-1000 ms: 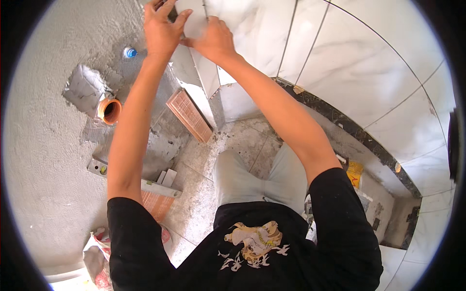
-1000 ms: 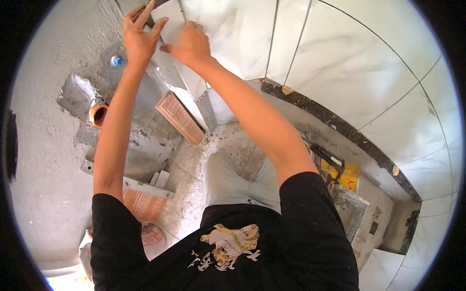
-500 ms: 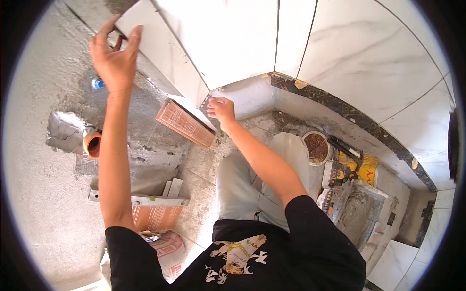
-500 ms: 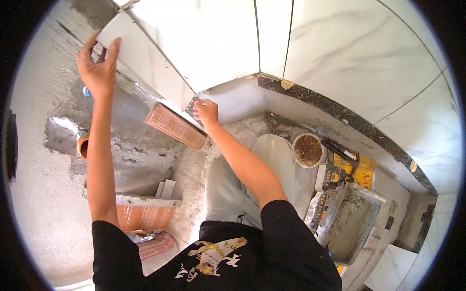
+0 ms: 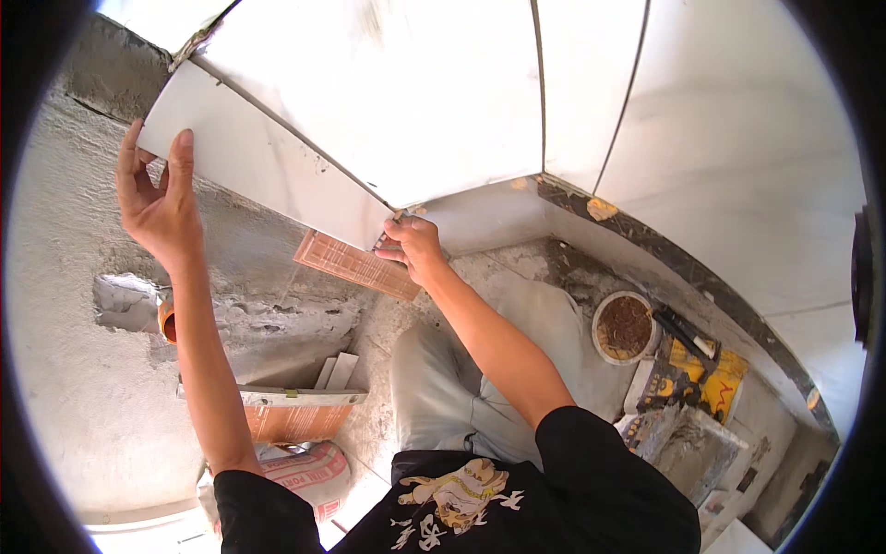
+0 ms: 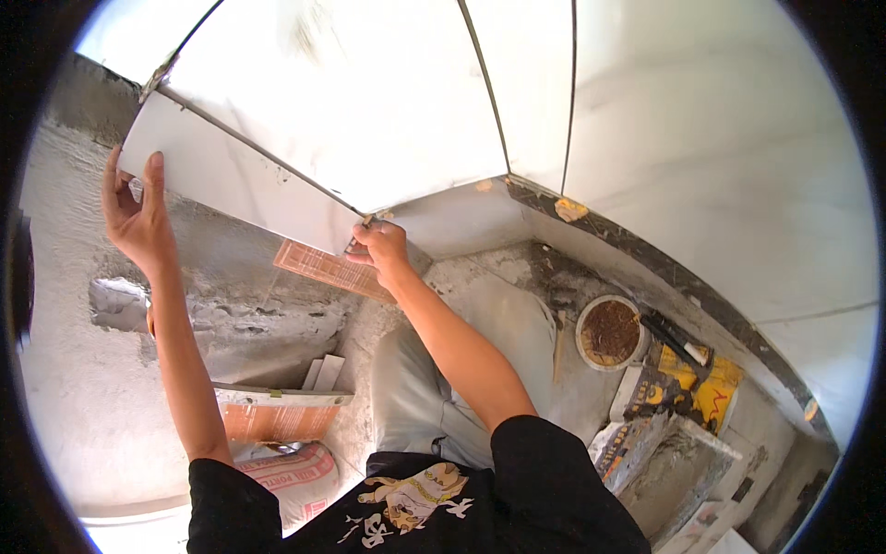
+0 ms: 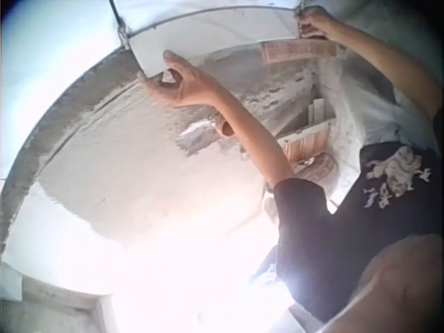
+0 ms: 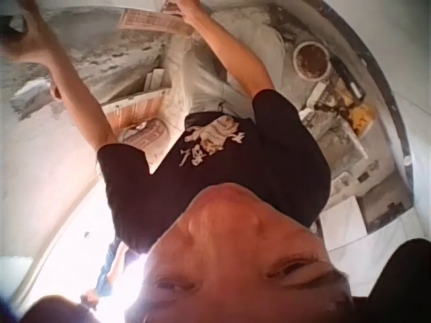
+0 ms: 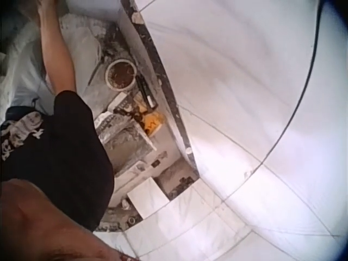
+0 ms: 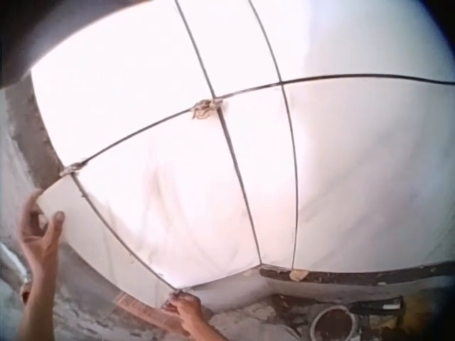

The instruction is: Applying mortar to a ceramic tile and installing it on a bathroom wall using a rubber mallet and spirit level.

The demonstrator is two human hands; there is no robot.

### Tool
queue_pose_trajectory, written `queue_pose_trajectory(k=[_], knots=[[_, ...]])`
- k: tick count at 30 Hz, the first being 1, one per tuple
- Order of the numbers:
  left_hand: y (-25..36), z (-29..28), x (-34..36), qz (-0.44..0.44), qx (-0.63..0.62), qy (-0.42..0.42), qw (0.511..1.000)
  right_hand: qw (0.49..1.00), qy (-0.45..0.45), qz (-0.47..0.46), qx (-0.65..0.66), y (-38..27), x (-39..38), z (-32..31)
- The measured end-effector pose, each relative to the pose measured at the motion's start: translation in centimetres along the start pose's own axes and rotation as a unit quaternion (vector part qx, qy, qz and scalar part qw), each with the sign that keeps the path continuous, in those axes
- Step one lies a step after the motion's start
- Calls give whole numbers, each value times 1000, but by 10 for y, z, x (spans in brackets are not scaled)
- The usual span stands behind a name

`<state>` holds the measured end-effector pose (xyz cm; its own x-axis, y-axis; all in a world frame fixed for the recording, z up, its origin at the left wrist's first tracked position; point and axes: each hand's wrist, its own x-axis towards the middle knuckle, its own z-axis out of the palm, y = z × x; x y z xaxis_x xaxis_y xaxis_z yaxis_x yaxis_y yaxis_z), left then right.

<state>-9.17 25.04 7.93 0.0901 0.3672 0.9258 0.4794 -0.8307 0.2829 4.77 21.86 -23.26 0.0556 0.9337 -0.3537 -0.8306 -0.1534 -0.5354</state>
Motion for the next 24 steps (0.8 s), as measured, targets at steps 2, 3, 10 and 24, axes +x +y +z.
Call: queue_pose_trajectory(k=[2,3,10,24], knots=[[-2,1,0,27,-7,-12,1000,1000,-11,11,-21,-1,1,-6],[-1,1,0,30,-1,-10,999,999,-16,19,-42,-3,0,-7],[4,11,-4,-2,-7,19,1000,995,-54,31,-71,-13,0,-12],[5,22,-8,-52,-8,67,996,992,-88,50,-75,-16,9,-21]])
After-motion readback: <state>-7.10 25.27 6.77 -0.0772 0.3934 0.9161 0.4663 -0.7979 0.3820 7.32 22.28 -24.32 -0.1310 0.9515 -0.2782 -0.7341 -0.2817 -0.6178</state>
